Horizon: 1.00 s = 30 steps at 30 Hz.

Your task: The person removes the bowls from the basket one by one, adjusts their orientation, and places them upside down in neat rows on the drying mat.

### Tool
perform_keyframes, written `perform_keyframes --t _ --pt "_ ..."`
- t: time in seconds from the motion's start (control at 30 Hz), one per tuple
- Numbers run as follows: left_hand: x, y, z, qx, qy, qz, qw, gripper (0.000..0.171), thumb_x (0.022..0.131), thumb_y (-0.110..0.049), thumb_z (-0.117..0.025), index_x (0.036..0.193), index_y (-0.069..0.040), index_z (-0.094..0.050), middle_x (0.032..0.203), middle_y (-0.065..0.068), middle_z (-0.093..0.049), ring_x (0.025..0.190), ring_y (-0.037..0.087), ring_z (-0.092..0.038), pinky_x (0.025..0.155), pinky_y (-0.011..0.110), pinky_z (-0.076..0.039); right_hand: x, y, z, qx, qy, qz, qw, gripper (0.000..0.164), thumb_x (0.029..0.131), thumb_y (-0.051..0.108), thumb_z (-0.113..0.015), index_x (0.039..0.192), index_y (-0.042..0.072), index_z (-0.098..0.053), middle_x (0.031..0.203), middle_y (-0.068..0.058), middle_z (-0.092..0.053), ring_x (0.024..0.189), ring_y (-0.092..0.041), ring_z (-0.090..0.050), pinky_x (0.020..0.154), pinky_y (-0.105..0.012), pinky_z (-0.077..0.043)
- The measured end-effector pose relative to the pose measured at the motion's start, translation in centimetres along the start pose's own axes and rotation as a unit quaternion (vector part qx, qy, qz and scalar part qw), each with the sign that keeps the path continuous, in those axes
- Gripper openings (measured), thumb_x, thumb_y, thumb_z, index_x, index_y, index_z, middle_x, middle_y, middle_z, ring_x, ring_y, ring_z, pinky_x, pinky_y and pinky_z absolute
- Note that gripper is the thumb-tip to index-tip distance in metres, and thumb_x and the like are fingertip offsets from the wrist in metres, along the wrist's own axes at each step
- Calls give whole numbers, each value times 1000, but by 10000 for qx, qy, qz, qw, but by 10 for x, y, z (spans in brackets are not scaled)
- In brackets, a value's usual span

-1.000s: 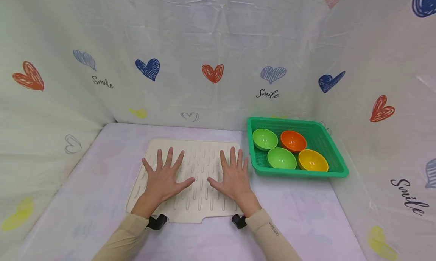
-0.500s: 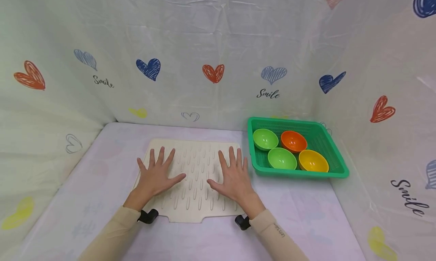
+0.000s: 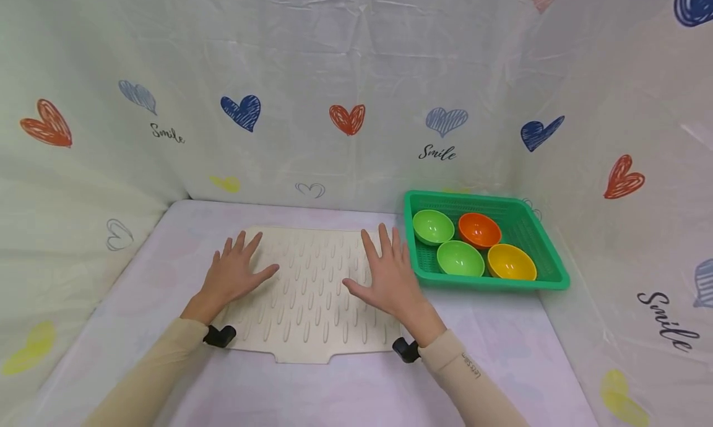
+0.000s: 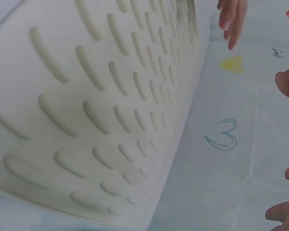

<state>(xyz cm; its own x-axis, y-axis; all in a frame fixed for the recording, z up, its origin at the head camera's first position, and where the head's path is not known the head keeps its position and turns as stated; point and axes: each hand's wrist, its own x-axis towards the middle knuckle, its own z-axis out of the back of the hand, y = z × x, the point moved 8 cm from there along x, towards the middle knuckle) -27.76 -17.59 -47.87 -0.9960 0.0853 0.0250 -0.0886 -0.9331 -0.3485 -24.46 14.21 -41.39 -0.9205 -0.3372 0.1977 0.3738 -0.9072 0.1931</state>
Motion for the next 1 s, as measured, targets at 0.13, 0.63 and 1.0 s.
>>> perform_keyframes --t 0.13,0.63,1.0 --pt "2 12 5 -265 -117 140 9995 99 92 -71 -56 164 -10 -25 165 31 -24 149 58 -24 115 74 -27 6 -7 13 -15 -138 8 9999 103 89 70 -61 165 12 -24 170 -27 -14 155 -54 -8 121 -71 -18" --pt "12 41 9 -764 261 682 9944 99 99 -54 -57 159 12 -13 151 44 -36 136 59 -42 108 66 -42 35 -48 38 1887 31 -604 9802 95 97 53 -62 164 4 -16 172 -20 -11 159 -39 -13 125 -63 -20" --pt "17 61 0 -1083 567 996 9875 82 104 -36 -49 152 22 -18 139 43 -50 132 55 -49 109 63 -43 52 -88 49 1982 -151 -1017 9748 95 99 54 -58 165 5 -11 170 -25 -12 156 -45 -17 123 -66 -22"
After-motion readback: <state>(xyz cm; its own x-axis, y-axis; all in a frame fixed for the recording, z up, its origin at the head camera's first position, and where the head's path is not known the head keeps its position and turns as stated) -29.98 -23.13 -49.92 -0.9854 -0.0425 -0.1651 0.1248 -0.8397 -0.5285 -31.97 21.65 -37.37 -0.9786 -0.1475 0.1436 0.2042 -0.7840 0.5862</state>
